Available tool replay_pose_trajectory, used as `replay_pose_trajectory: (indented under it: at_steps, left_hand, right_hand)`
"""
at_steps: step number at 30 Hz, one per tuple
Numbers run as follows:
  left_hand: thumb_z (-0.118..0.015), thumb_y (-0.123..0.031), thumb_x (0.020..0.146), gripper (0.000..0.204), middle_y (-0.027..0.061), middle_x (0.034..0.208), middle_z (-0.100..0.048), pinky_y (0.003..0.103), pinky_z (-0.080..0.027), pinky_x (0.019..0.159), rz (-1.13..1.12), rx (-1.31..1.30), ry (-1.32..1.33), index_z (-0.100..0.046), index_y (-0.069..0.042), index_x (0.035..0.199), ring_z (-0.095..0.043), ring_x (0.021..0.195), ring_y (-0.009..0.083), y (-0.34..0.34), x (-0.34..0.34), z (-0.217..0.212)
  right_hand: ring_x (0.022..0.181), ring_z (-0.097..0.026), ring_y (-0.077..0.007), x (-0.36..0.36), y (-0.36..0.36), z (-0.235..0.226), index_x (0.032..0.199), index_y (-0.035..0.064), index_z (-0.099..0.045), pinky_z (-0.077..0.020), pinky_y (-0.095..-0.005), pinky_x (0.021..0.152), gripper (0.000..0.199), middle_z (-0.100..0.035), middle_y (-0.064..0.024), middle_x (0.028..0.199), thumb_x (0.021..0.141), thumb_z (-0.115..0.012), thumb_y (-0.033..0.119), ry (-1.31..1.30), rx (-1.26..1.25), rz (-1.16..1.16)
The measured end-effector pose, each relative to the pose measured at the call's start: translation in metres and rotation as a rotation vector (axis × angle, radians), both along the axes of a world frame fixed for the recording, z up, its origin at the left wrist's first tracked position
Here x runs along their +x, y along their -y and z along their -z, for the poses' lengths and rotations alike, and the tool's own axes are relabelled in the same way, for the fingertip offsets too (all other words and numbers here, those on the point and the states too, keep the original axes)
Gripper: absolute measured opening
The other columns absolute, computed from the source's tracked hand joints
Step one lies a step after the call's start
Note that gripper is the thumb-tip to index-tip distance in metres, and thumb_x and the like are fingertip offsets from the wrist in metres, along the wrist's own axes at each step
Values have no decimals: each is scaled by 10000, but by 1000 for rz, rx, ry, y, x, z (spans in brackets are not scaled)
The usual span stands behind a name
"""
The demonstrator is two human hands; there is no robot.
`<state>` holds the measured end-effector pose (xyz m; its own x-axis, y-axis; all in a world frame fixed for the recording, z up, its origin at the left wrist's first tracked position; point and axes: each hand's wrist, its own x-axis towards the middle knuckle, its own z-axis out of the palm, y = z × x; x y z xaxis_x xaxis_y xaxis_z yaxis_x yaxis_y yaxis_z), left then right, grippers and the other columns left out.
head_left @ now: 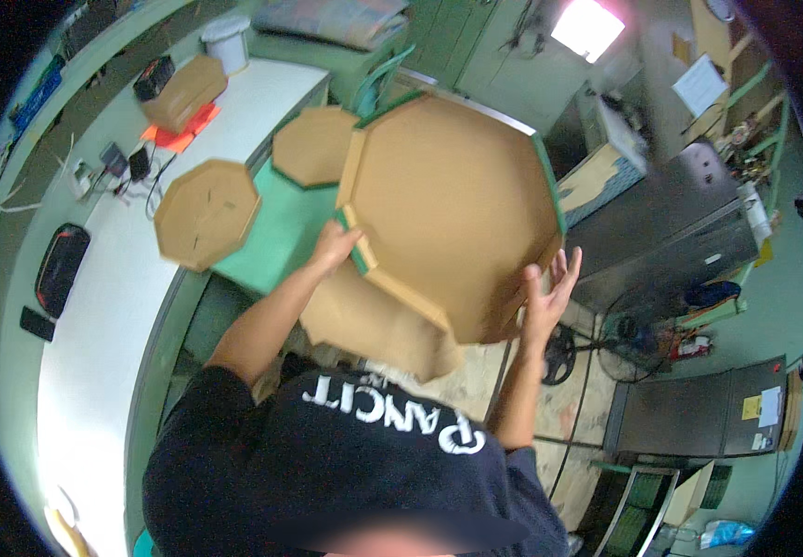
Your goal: The person folds octagonal cardboard pieces into shallow box shapes and stacks them on a green table. They repeatedly pick up flat cardboard, fold the side flaps inward, and place the formed boxes into a growing stack.
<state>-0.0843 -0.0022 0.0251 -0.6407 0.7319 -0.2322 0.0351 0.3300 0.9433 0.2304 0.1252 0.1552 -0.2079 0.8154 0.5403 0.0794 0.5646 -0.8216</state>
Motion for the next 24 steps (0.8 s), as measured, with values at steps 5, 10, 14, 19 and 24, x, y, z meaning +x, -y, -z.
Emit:
replay_pose_trajectory:
  at_steps: [5,10,14,19,24]
  left_hand:
    - [-673,-201,828,295,112,894,-670,290,-516,676,83,139,225,-632,19,1020,-646,822,139,4,12,-14]
    - [-652,-161,786,308,110,965,-693,371,-530,733,39,100,-155,-632,6,1044,-673,880,216,-2,7,6]
    - [-660,-247,821,382,116,1062,-681,393,-524,784,65,-54,-223,-610,1,1108,-657,934,251,-2,2,12]
    - [-494,-368,981,436,114,1109,-640,368,-511,842,-110,292,790,-565,4,1197,-622,969,230,10,-6,3]
    - [-403,-347,1009,448,137,1056,-661,381,-516,779,-400,492,489,-609,32,1125,-630,874,234,19,-1,28]
  right_hand:
    - [963,-586,-166,3,5,12,1234,-10,-547,-458,-331,851,428,-628,-78,1117,914,-649,257,-157,-601,-294]
    - [886,-561,-133,-4,25,34,1195,-15,-563,-442,-289,807,345,-632,-35,1019,946,-611,219,-168,-437,-214]
    - [939,-554,-129,-12,22,62,1214,2,-564,-435,-288,836,315,-618,-22,1087,958,-592,182,-355,-430,-134]
    - [889,-581,-154,-10,4,99,1205,36,-556,-473,-299,804,310,-614,-26,1000,899,-590,71,-449,-700,-54]
    - [813,-569,-158,-30,15,140,1072,49,-536,-485,-304,771,220,-552,-15,868,860,-581,89,-427,-898,-138]
